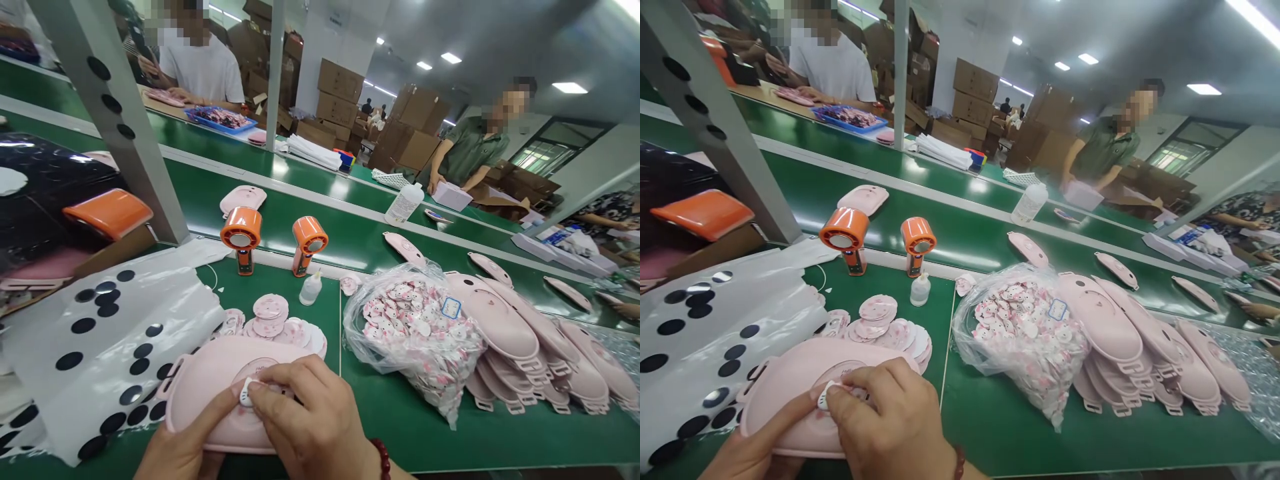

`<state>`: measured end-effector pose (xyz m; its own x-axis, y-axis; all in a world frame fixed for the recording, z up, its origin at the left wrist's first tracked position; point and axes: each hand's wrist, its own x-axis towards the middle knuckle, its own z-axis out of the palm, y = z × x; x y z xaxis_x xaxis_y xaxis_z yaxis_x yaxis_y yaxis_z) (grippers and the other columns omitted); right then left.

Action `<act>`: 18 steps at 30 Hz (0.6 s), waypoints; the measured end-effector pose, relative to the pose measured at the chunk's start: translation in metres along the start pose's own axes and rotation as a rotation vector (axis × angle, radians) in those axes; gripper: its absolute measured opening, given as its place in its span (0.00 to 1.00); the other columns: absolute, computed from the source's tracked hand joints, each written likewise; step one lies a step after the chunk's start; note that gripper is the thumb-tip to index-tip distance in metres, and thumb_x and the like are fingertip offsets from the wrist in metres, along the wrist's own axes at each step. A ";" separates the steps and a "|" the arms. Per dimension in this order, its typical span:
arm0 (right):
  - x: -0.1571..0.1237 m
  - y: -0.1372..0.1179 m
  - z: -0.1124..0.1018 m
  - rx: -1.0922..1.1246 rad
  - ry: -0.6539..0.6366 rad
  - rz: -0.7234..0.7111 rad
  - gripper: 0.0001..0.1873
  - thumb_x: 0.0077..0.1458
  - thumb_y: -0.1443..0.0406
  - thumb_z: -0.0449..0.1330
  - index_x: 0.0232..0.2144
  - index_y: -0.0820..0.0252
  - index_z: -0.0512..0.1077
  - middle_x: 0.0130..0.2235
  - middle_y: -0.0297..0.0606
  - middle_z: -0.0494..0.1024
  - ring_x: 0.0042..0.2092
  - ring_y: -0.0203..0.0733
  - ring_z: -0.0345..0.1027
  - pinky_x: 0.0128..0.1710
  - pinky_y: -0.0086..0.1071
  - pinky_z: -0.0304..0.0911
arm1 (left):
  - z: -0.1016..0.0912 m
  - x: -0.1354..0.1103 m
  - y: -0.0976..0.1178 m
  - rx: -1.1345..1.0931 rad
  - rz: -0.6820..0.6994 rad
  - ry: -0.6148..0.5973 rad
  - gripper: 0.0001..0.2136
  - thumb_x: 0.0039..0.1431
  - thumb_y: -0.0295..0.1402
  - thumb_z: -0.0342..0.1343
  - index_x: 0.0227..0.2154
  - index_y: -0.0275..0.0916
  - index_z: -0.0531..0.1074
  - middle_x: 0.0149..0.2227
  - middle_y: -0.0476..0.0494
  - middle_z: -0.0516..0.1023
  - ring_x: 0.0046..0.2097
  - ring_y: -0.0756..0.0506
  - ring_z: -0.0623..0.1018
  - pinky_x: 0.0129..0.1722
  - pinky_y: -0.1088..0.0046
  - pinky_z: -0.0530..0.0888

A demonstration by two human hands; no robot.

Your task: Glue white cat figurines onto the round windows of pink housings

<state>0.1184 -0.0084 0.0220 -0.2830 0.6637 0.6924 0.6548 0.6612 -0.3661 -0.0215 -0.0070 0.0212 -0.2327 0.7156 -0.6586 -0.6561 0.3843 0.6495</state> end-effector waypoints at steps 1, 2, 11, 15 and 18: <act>0.001 0.000 -0.001 -0.004 0.009 -0.017 0.08 0.62 0.69 0.58 0.42 0.58 0.77 0.38 0.36 0.82 0.34 0.39 0.71 0.32 0.30 0.69 | 0.000 -0.001 0.000 -0.010 -0.012 -0.003 0.43 0.19 0.31 0.78 0.49 0.46 0.75 0.47 0.44 0.81 0.54 0.34 0.76 0.44 0.70 0.80; 0.003 0.000 -0.002 -0.018 0.017 -0.028 0.08 0.62 0.69 0.59 0.41 0.58 0.77 0.38 0.37 0.82 0.34 0.39 0.70 0.32 0.30 0.69 | 0.001 -0.002 0.001 -0.019 -0.009 -0.011 0.42 0.20 0.32 0.78 0.48 0.48 0.75 0.47 0.46 0.81 0.54 0.35 0.76 0.44 0.70 0.80; -0.008 -0.008 0.015 -0.142 0.016 -0.081 0.11 0.64 0.68 0.56 0.44 0.68 0.76 0.39 0.44 0.82 0.37 0.44 0.72 0.38 0.36 0.74 | -0.001 -0.003 -0.003 -0.048 0.030 0.012 0.38 0.21 0.33 0.78 0.44 0.43 0.74 0.48 0.44 0.81 0.51 0.37 0.78 0.38 0.72 0.82; -0.008 0.000 0.013 -0.059 -0.058 -0.124 0.12 0.64 0.67 0.57 0.46 0.67 0.76 0.42 0.43 0.81 0.43 0.43 0.71 0.50 0.36 0.72 | -0.006 0.001 -0.006 -0.037 0.049 0.040 0.31 0.29 0.33 0.77 0.41 0.42 0.75 0.48 0.46 0.80 0.52 0.40 0.78 0.36 0.78 0.80; 0.001 0.008 0.002 0.076 -0.086 -0.004 0.12 0.63 0.63 0.60 0.47 0.55 0.77 0.49 0.38 0.77 0.53 0.44 0.68 0.59 0.42 0.65 | -0.007 0.003 -0.005 0.039 0.083 0.022 0.30 0.35 0.34 0.75 0.46 0.46 0.75 0.51 0.47 0.79 0.56 0.40 0.75 0.39 0.77 0.80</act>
<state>0.1222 -0.0018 0.0186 -0.3464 0.6864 0.6395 0.5993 0.6863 -0.4121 -0.0244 -0.0110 0.0133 -0.3013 0.7327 -0.6102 -0.6060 0.3469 0.7159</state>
